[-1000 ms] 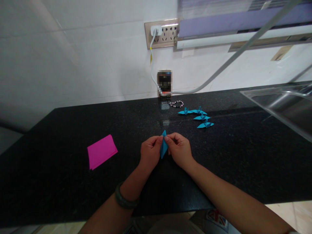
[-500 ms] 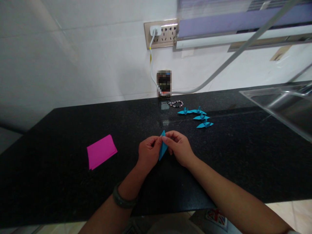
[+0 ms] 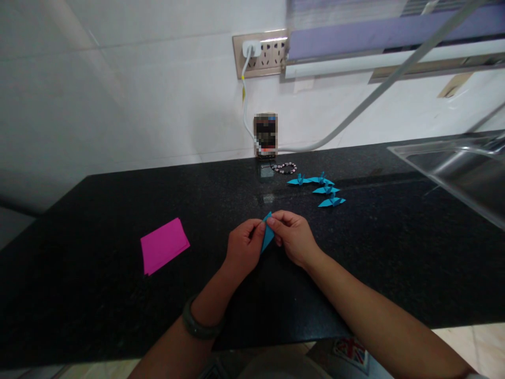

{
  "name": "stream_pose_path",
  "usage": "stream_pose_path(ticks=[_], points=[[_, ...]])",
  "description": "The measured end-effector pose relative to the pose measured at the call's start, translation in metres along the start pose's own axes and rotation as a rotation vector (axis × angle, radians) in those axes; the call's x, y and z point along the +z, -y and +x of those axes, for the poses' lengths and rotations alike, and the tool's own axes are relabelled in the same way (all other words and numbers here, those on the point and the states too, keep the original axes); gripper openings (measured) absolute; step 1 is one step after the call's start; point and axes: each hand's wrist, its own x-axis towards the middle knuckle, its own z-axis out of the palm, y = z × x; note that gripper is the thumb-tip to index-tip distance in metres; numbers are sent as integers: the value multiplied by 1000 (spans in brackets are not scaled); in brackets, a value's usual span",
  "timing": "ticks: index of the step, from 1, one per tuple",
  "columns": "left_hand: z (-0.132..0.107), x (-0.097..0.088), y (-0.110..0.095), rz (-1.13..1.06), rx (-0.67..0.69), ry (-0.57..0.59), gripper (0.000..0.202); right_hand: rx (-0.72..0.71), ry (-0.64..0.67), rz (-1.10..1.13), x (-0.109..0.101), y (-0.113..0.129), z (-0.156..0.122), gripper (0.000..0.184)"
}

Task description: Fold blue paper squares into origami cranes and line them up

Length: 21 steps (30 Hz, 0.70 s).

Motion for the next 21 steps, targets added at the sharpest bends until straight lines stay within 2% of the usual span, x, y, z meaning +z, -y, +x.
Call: stream_pose_path(ticks=[5, 9, 13, 15, 17, 21], points=[[1, 0, 2, 40, 1, -3, 26, -22, 15, -42, -1, -1, 1, 25], [1, 0, 4, 126, 59, -48, 25, -168, -85, -125, -2, -1, 1, 36], [1, -1, 5, 259, 148, -82, 25, -351, -155, -393, -3, -1, 1, 12], [1, -1, 6, 331, 207, -79, 25, -394, -154, -449, -3, -1, 1, 9], [2, -2, 7, 389, 259, -74, 25, -363, -165, -434, -3, 0, 1, 9], [2, -2, 8, 464, 309, -65, 26, -187, -146, -317, -1, 1, 0, 16]])
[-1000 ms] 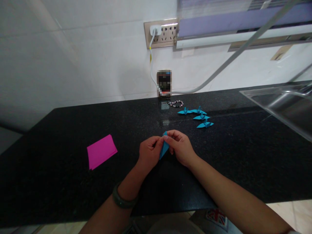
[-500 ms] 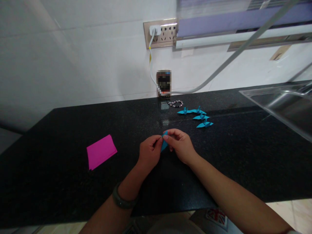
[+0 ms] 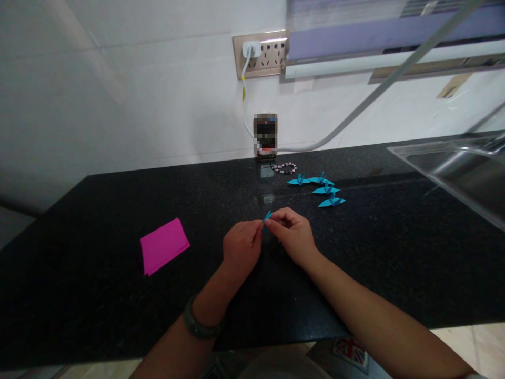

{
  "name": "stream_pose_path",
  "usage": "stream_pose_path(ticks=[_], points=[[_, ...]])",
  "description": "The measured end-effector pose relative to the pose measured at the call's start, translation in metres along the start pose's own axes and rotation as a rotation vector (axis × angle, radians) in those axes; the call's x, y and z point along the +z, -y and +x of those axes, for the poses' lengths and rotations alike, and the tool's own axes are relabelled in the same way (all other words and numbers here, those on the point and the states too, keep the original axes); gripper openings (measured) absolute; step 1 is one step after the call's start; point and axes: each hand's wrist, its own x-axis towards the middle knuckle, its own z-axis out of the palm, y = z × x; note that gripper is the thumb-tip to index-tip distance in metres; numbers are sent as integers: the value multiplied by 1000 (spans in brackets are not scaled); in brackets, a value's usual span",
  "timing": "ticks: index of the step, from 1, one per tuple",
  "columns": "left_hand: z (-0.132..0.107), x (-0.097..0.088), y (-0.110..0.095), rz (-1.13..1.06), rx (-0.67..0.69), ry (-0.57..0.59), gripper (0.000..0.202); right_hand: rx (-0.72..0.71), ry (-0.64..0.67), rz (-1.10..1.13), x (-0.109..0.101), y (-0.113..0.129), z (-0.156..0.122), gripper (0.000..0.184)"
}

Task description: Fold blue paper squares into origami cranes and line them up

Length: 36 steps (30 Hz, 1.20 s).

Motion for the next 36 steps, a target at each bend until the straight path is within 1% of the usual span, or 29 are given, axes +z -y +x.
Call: stream_pose_path(ticks=[4, 8, 11, 15, 20, 23, 25, 27, 36], points=[[-1, 1, 1, 40, 34, 4, 26, 129, 36, 194, 2, -1, 0, 20], [-2, 3, 1, 19, 44, -30, 28, 163, 67, 314, 3, -4, 0, 20], [-2, 3, 1, -78, 5, -33, 28, 163, 96, 365, 3, -6, 0, 19], [-1, 2, -1, -251, -88, -9, 26, 173, 105, 433, 4, -6, 0, 19], [0, 1, -3, -356, -223, 4, 25, 179, 107, 423, 3, -6, 1, 21], [0, 0, -4, -379, -279, 21, 24, 188, 128, 423, 2, -6, 2, 29], [1, -1, -4, -383, -288, 42, 24, 200, 157, 394, 1, -5, 2, 29], [1, -2, -5, -385, -285, 60, 24, 212, 175, 353, 0, -4, 2, 22], [1, -2, -6, -415, -297, 73, 23, 218, 155, 296, -1, 0, 3, 18]])
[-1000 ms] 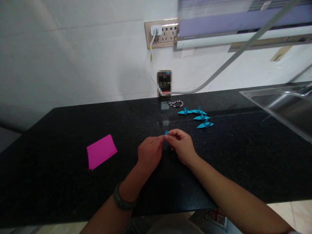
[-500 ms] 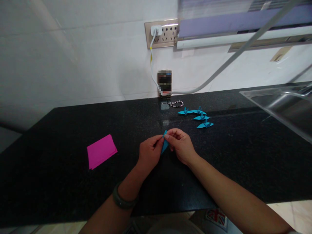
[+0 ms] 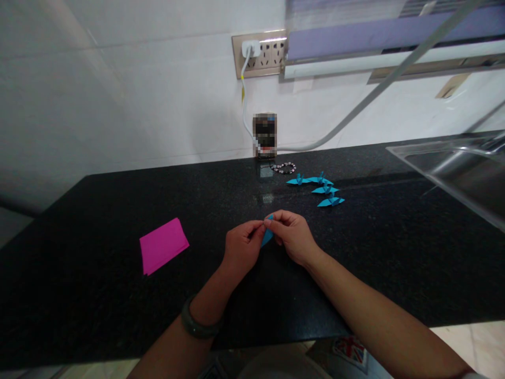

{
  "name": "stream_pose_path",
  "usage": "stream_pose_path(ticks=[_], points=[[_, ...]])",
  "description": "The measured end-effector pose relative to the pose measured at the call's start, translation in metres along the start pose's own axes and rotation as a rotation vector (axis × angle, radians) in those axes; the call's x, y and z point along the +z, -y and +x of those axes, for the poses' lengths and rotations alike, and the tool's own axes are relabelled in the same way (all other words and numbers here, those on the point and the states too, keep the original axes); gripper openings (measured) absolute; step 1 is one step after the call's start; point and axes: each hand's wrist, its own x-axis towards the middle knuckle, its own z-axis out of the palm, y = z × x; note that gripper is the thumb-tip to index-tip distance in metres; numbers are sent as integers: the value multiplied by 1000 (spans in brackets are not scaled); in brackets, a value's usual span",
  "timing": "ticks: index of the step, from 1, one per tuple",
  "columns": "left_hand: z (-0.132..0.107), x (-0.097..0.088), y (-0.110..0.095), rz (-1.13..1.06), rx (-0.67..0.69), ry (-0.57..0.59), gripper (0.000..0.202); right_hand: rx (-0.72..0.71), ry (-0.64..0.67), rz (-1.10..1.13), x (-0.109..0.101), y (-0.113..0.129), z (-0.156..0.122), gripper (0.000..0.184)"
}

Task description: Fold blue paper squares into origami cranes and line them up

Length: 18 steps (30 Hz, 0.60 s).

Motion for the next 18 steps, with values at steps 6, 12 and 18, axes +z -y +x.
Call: stream_pose_path(ticks=[6, 12, 18], points=[[1, 0, -2, -77, -54, 30, 24, -13, 13, 15, 2, 3, -1, 15], [1, 0, -2, -132, -99, 67, 25, -48, 7, -35, 1, 4, -2, 15], [1, 0, 0, -179, -116, 116, 26, -39, -47, -13, -3, -2, 3, 34]])
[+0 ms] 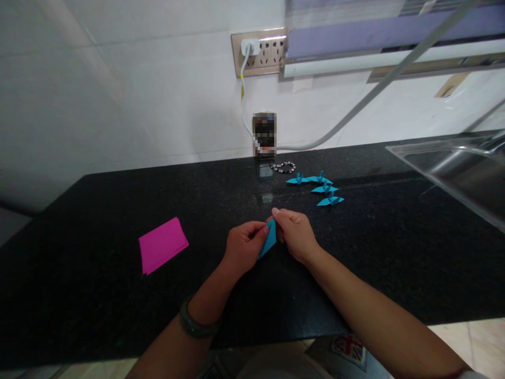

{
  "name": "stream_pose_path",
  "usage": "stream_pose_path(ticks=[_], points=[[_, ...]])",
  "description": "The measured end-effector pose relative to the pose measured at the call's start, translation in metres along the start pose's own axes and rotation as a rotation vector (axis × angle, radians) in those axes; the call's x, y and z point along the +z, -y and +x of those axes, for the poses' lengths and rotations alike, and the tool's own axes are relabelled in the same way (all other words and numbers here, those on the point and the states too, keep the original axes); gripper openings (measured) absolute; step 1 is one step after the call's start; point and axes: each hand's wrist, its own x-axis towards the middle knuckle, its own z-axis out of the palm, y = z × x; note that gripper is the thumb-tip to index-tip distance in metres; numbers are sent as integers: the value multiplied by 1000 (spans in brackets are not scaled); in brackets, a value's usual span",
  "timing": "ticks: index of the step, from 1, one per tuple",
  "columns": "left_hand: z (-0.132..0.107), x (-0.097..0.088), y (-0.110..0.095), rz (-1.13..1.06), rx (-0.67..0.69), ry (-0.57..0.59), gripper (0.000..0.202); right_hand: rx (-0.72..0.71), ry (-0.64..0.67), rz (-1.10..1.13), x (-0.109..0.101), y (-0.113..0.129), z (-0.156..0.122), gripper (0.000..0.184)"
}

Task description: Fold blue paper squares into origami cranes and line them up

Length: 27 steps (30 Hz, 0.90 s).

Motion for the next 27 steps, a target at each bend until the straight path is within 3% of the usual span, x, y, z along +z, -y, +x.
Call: stream_pose_path(ticks=[3, 7, 12, 15, 20, 27], points=[[0, 0, 1, -23, -21, 9, 27, 51, 8, 61, 0, -1, 2, 43], [2, 0, 0, -62, -66, -19, 30, 37, 41, -10, -1, 2, 0, 32], [4, 2, 0, -260, -173, -92, 43, -33, -93, 56, -5, 5, 2, 31], [5, 3, 0, -382, -212, -96, 45, -36, -99, 98, -6, 5, 4, 30], [4, 2, 0, -230, -155, -63, 33, -71, -59, 60, -3, 3, 3, 26], [3, 1, 2, -82, -103, -149, 30, -86, -69, 31, 3, 2, -3, 26]])
